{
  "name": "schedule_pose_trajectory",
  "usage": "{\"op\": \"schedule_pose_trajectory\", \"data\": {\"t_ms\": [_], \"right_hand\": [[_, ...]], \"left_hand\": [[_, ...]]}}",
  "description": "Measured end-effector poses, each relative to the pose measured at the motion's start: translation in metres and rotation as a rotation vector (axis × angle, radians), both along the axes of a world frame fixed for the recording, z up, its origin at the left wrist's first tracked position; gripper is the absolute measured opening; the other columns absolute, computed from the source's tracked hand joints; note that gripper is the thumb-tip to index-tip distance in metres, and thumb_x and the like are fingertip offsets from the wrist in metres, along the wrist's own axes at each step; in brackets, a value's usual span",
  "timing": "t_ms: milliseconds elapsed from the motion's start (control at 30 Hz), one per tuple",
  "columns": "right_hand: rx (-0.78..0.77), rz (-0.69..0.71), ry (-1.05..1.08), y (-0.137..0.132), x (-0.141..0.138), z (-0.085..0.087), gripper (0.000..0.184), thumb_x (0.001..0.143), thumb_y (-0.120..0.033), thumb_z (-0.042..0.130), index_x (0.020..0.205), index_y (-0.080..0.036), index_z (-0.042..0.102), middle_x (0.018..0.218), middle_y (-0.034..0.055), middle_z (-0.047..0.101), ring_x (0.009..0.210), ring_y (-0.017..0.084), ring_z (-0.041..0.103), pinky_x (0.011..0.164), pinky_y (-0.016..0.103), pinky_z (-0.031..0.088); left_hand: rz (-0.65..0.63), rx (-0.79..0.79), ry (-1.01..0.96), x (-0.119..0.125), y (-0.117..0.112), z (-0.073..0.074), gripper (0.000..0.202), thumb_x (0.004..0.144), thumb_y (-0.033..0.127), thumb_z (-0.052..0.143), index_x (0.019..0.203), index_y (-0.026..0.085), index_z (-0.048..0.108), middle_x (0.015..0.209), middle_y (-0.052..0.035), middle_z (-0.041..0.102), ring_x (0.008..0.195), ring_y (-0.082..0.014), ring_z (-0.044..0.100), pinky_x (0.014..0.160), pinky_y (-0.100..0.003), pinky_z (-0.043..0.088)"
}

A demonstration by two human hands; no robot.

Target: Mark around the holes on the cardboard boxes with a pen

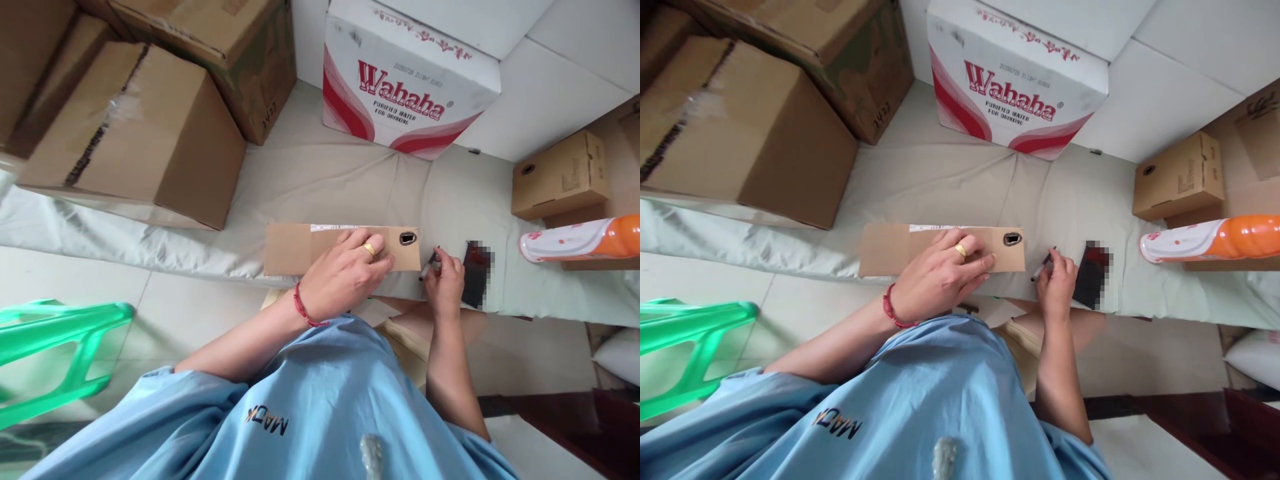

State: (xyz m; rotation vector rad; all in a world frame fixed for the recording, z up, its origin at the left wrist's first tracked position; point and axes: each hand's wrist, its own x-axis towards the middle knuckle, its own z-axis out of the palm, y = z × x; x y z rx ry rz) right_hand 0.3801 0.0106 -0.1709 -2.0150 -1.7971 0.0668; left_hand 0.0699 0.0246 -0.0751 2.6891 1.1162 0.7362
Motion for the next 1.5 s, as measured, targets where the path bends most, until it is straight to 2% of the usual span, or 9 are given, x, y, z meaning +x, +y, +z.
{"op": "schedule_pose_trajectory", "data": {"t_ms": [200, 333, 500, 700, 800, 967, 1100, 1333, 1500], "right_hand": [[0.068, -0.307, -0.064, -0.013, 0.038, 0.005, 0.083, 0.091, -0.052, 0.062, 0.16, -0.008, 0.047, 0.152, 0.03, 0.059, 0.144, 0.045, 0.05, 0.121, 0.067, 0.037], [-0.124, -0.466, -0.076, -0.03, 0.058, 0.001, 0.113, 0.086, -0.069, 0.069, 0.164, 0.003, 0.033, 0.162, 0.0432, 0.045, 0.151, 0.054, 0.046, 0.123, 0.071, 0.033], [-0.181, -0.538, -0.063, -0.033, 0.063, -0.002, 0.111, 0.083, -0.068, 0.073, 0.162, 0.002, 0.039, 0.15, 0.042, 0.057, 0.14, 0.054, 0.057, 0.119, 0.07, 0.039], [-0.313, -0.695, 0.001, -0.012, 0.078, 0.005, 0.101, 0.069, -0.062, 0.084, 0.145, 0.0, 0.059, 0.139, 0.038, 0.064, 0.14, 0.053, 0.053, 0.122, 0.069, 0.038], [-0.338, -0.679, 0.026, -0.013, 0.08, 0.007, 0.091, 0.064, -0.062, 0.085, 0.133, -0.005, 0.066, 0.129, 0.032, 0.068, 0.136, 0.051, 0.055, 0.123, 0.067, 0.039], [-0.312, -0.652, 0.039, -0.033, 0.068, 0.013, 0.097, 0.06, -0.06, 0.085, 0.135, -0.003, 0.061, 0.127, 0.0322, 0.063, 0.137, 0.05, 0.051, 0.117, 0.063, 0.047], [-0.228, -0.6, 0.093, -0.051, 0.049, 0.022, 0.083, 0.061, -0.057, 0.084, 0.125, -0.009, 0.061, 0.122, 0.0268, 0.063, 0.135, 0.048, 0.053, 0.114, 0.061, 0.049], [0.084, -0.261, 0.269, -0.085, -0.031, 0.049, 0.086, 0.072, -0.061, 0.084, 0.14, -0.021, 0.05, 0.124, 0.0131, 0.063, 0.117, 0.035, 0.066, 0.1, 0.055, 0.058], [0.208, -0.02, 0.322, -0.078, -0.085, 0.068, 0.085, 0.075, -0.054, 0.087, 0.144, -0.022, 0.049, 0.126, 0.0131, 0.06, 0.118, 0.033, 0.065, 0.098, 0.054, 0.06]], "left_hand": [[0.003, 0.012, 0.021, 0.0, -0.001, 0.0, 0.021, 0.113, 0.026, 0.054, 0.114, 0.019, 0.074, 0.112, -0.0104, 0.069, 0.103, -0.0263, 0.057, 0.092, -0.041, 0.047], [0.019, 0.035, 0.043, 0.001, -0.001, -0.001, 0.021, 0.113, 0.025, 0.054, 0.112, 0.02, 0.074, 0.108, -0.0094, 0.068, 0.102, -0.0259, 0.056, 0.089, -0.041, 0.046], [0.022, 0.067, 0.039, 0.002, -0.001, -0.002, 0.02, 0.113, 0.024, 0.055, 0.113, 0.019, 0.074, 0.109, -0.0092, 0.069, 0.101, -0.0255, 0.057, 0.088, -0.04, 0.045], [0.025, 0.1, 0.026, 0.003, 0.0, -0.003, 0.017, 0.111, 0.022, 0.057, 0.111, 0.019, 0.074, 0.107, -0.0079, 0.07, 0.1, -0.0253, 0.057, 0.088, -0.04, 0.046], [0.03, 0.108, 0.025, 0.004, -0.001, -0.004, 0.018, 0.112, 0.021, 0.056, 0.11, 0.019, 0.073, 0.107, -0.0079, 0.07, 0.1, -0.0251, 0.058, 0.088, -0.04, 0.046], [0.032, 0.129, 0.029, 0.003, -0.002, -0.005, 0.018, 0.112, 0.021, 0.055, 0.111, 0.02, 0.073, 0.108, -0.008, 0.07, 0.099, -0.0247, 0.058, 0.087, -0.04, 0.047], [0.035, 0.127, 0.036, 0.003, -0.002, -0.004, 0.016, 0.112, 0.023, 0.057, 0.111, 0.019, 0.073, 0.107, -0.0076, 0.07, 0.1, -0.0251, 0.059, 0.089, -0.04, 0.048], [0.02, 0.098, 0.027, 0.002, -0.002, -0.004, 0.018, 0.112, 0.024, 0.056, 0.112, 0.02, 0.074, 0.109, -0.0086, 0.07, 0.101, -0.0257, 0.058, 0.089, -0.041, 0.048], [0.017, 0.104, 0.027, 0.002, -0.001, -0.003, 0.02, 0.113, 0.026, 0.055, 0.111, 0.019, 0.074, 0.11, -0.0094, 0.07, 0.1, -0.0254, 0.058, 0.089, -0.04, 0.048]]}}
